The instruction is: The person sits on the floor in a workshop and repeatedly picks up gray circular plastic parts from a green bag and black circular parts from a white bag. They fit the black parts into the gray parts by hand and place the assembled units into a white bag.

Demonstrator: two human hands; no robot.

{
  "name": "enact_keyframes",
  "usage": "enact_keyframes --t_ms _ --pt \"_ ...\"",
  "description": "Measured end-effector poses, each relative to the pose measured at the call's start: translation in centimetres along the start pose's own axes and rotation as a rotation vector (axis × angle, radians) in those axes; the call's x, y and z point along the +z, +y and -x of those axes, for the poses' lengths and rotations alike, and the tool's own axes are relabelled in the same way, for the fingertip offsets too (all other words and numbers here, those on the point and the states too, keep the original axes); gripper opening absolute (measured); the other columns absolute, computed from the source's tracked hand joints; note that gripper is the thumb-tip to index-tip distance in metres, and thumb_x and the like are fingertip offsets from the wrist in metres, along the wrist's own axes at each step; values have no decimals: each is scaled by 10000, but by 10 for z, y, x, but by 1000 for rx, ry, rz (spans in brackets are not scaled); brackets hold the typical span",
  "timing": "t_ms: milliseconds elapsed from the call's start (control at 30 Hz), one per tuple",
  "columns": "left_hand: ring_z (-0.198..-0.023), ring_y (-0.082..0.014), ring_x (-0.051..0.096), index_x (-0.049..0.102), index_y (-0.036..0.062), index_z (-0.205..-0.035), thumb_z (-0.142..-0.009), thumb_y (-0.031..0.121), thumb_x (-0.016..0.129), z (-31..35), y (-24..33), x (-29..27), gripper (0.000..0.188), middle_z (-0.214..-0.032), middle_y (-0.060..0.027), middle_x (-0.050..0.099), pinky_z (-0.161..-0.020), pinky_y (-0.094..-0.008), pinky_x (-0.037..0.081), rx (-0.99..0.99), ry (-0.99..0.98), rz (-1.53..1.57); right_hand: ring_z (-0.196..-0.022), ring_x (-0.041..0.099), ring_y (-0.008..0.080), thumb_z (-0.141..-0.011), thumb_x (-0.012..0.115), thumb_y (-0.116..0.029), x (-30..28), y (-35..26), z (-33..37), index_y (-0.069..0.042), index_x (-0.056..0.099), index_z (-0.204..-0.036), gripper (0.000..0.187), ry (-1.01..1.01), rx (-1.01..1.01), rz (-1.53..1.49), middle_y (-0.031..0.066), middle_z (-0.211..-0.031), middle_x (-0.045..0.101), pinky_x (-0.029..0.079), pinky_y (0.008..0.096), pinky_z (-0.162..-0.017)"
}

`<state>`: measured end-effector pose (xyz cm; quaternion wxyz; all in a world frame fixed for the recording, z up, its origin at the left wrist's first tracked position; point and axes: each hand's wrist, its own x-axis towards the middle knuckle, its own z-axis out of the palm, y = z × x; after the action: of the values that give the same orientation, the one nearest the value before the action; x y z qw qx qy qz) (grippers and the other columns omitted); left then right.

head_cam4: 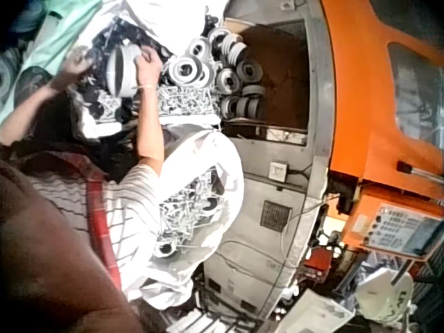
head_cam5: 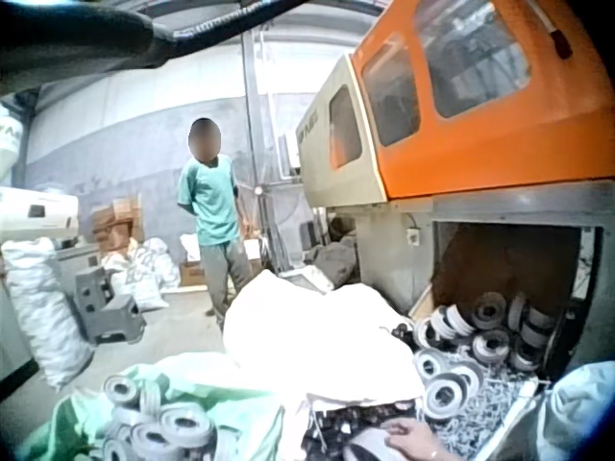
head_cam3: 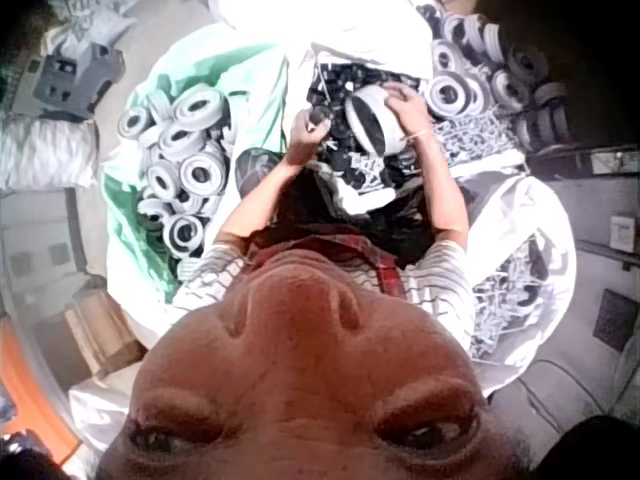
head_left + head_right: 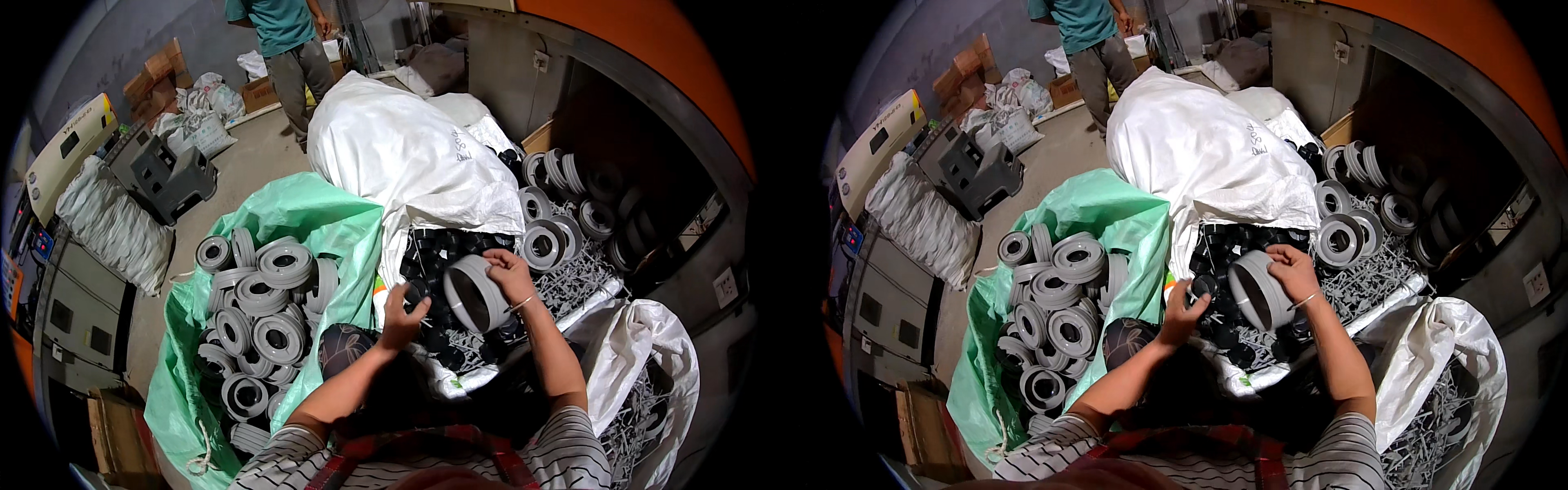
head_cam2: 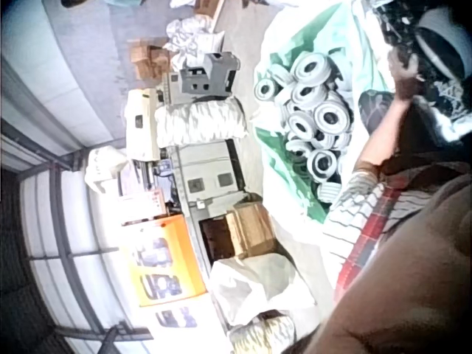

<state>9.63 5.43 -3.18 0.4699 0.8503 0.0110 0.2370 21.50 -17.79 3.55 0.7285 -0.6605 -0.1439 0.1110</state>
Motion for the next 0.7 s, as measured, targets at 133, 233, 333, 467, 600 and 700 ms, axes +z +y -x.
enact_keyframes --t_ms 133,233,333,467,600,700 --pt "-1027 -285 573 357 -54 -1298 -921 325 464 -13 49 -21 545 -1136 -195 556 -936 -367 427 -589 -438 1253 -865 636 202 -824 471 -67 23 -9 6 48 497 -1170 365 -213 233 -605 140 -1000 641 514 305 -812" --pt "-989 -280 597 399 -39 -1265 -904 314 460 -12 40 -30 509 -1099 -179 585 -917 -406 456 -833 -393 1279 -809 625 162 -880 529 -180 27 32 -15 40 605 -1011 267 -47 202 -366 109 -916 648 517 261 -723" --pt "-990 -267 594 434 -33 -1232 -851 255 517 -13 27 -31 485 -1081 -147 593 -915 -399 458 -745 -231 1179 -985 564 270 -865 542 -383 15 72 -39 -18 578 -1134 455 -86 261 797 180 -1070 603 450 348 -875" --pt "-966 -225 584 457 7 -1223 -802 205 616 -15 31 -33 492 -1046 -97 598 -884 -365 451 -631 -53 1029 -1345 119 456 -810 542 -568 12 160 -21 -109 156 -1455 881 -487 424 1323 225 -1410 331 232 512 -1072" --pt "-999 -209 533 487 14 -1206 -735 210 723 -10 35 -34 562 -1069 -85 563 -884 -354 417 -735 -62 1002 -1081 519 405 -762 692 -331 15 132 -15 -61 401 -1295 664 -284 262 1153 248 -1139 559 446 437 -899" --pt "-910 -204 562 516 11 -1154 -724 174 739 -10 27 -25 511 -1003 -68 576 -831 -345 436 -807 -67 962 -994 567 394 -741 683 -191 -5 163 -13 -63 511 -1165 476 -72 93 1058 244 -1021 608 471 440 -838"
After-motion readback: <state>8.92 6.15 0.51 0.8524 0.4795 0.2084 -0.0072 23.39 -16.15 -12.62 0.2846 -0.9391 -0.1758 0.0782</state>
